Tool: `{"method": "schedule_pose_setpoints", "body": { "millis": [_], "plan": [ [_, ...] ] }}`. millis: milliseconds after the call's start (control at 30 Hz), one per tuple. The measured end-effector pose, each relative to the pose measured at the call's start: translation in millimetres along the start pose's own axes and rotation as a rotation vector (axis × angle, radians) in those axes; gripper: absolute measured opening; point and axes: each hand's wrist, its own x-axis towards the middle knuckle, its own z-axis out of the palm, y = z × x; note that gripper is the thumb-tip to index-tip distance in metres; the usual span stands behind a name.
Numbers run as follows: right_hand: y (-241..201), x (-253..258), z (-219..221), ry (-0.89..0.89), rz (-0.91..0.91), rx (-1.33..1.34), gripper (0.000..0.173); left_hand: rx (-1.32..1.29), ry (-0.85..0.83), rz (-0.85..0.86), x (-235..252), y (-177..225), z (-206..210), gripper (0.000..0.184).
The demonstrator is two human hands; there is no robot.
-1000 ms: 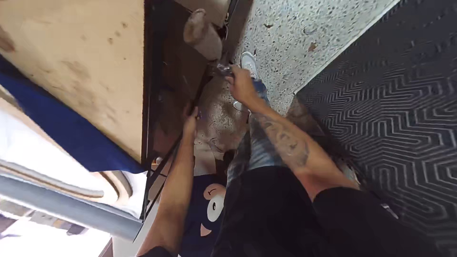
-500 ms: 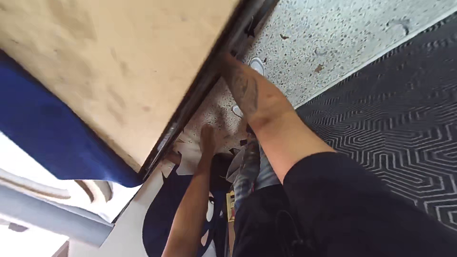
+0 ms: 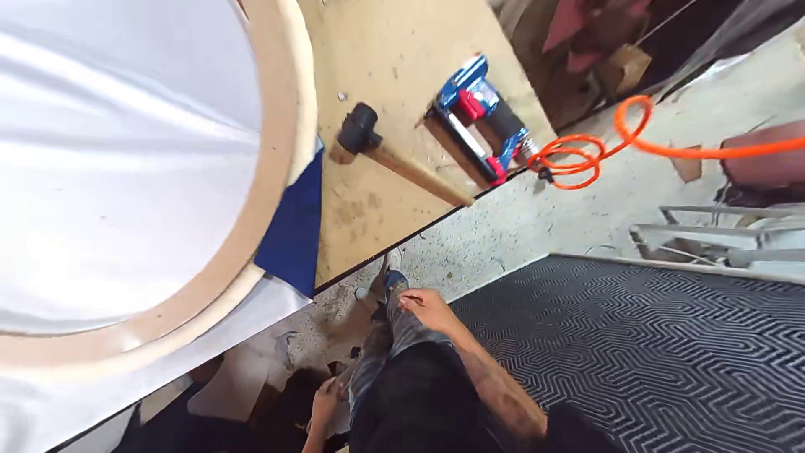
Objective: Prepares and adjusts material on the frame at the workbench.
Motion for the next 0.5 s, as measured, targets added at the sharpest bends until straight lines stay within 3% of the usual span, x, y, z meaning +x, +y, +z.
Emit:
{"method": "schedule_pose_setpoints", "body": {
  "millis": [100,200,267,333,400,500],
  "plan": [
    [-106.2,-29.8,-44.9,0.316,-0.202,-0.111,0.027,0.149,0.028,0.052,-20.3,22.1,-9.6,0.037],
    [-184.8,0.0,-124.7,0.729,-0.373,-0.538,0.032,0.339,0.014,0.218,-40.9,72.5,-14.5,0.039],
    [-216.1,36.5,-181.0,0.885,-0.313,-0.681,0.043,0.419,0.024,0.310,-46.6,111.6,-16.6,0.040],
    [-233.4,65.2,-220.3,0.856,-0.184,-0.730,0.065,0.456,0.051,0.346,-54.6,149.2,-18.9,0.040],
    [-237.8,104.2,-253.2,0.797,-0.057,-0.758,0.075,0.470,0.069,0.395,-62.7,186.7,-17.0,0.042],
    [-239.8,116.9,-260.4,0.786,-0.127,-0.784,0.060,0.480,0.076,0.489,-84.9,230.4,-18.9,0.042]
  ]
}}
